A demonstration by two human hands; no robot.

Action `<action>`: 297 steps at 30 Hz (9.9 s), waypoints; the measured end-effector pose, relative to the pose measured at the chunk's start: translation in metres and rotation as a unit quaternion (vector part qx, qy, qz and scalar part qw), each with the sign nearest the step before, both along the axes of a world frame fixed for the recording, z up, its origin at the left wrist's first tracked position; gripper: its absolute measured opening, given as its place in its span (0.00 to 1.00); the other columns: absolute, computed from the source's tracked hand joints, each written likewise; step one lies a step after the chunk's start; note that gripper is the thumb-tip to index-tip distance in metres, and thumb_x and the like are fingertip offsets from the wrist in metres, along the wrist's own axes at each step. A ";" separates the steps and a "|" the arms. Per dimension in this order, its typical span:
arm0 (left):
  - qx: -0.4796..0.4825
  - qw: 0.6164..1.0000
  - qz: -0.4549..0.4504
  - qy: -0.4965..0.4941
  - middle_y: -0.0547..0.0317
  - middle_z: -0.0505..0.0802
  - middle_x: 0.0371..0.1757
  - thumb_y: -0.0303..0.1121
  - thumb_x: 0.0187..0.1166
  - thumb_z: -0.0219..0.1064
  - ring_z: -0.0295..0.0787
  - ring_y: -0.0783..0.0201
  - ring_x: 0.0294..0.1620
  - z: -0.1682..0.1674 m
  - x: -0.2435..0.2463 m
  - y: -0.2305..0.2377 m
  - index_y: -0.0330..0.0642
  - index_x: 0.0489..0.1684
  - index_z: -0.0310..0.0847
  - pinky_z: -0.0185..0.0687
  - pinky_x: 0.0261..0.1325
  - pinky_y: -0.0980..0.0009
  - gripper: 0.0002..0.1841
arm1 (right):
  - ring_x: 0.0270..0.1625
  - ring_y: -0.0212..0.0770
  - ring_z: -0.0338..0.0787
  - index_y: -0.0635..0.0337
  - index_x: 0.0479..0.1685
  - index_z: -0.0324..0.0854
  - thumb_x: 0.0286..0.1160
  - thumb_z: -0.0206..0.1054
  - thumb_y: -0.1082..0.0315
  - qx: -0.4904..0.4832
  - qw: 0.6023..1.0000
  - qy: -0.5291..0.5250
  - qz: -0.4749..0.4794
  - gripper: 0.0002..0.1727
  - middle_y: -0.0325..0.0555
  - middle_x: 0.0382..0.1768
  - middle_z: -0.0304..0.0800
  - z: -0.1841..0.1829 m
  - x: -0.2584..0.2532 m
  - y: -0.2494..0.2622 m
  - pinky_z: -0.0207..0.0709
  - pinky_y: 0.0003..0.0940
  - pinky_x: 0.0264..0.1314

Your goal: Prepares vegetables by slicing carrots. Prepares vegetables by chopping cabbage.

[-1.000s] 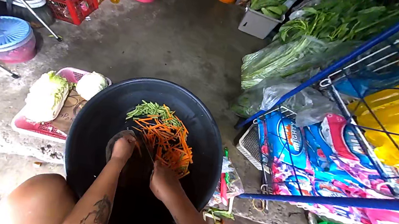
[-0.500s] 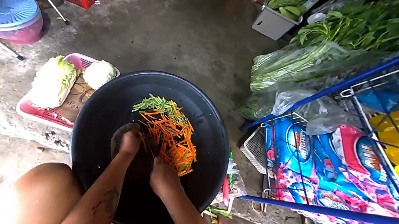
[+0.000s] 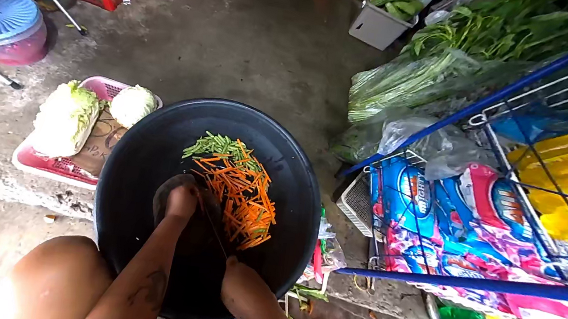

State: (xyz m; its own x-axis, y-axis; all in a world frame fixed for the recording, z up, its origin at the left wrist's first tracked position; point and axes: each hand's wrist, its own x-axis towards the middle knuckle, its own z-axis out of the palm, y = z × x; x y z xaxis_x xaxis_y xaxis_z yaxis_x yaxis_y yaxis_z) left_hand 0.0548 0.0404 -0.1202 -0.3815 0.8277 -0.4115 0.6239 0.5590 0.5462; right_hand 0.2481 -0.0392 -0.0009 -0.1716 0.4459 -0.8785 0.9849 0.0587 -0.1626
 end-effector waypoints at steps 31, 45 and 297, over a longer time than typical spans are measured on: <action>-0.103 0.940 -0.319 -0.061 0.36 0.89 0.64 0.37 0.83 0.68 0.84 0.40 0.69 -0.002 0.048 0.127 0.34 0.63 0.86 0.71 0.75 0.38 0.18 | 0.39 0.48 0.92 0.55 0.83 0.61 0.98 0.41 0.55 0.125 0.954 0.112 -0.250 0.23 0.56 0.50 0.86 0.019 0.093 0.105 0.86 0.45 0.44; -0.045 0.985 0.068 -0.150 0.57 0.92 0.40 0.36 0.83 0.68 0.83 0.68 0.32 0.008 0.012 0.014 0.37 0.53 0.88 0.79 0.40 0.68 0.12 | 0.60 0.57 0.92 0.58 0.86 0.61 0.96 0.44 0.58 0.109 0.986 0.104 -0.069 0.25 0.62 0.66 0.85 0.002 0.033 0.083 0.84 0.55 0.63; 0.026 0.972 0.227 0.050 0.25 0.76 0.79 0.52 0.59 0.86 0.77 0.31 0.78 0.055 -0.332 -0.004 0.39 0.96 0.35 0.72 0.79 0.36 0.67 | 0.86 0.69 0.66 0.41 0.95 0.58 0.72 0.76 0.50 0.260 0.962 0.072 0.050 0.48 0.68 0.86 0.62 -0.111 -0.100 0.037 0.66 0.63 0.84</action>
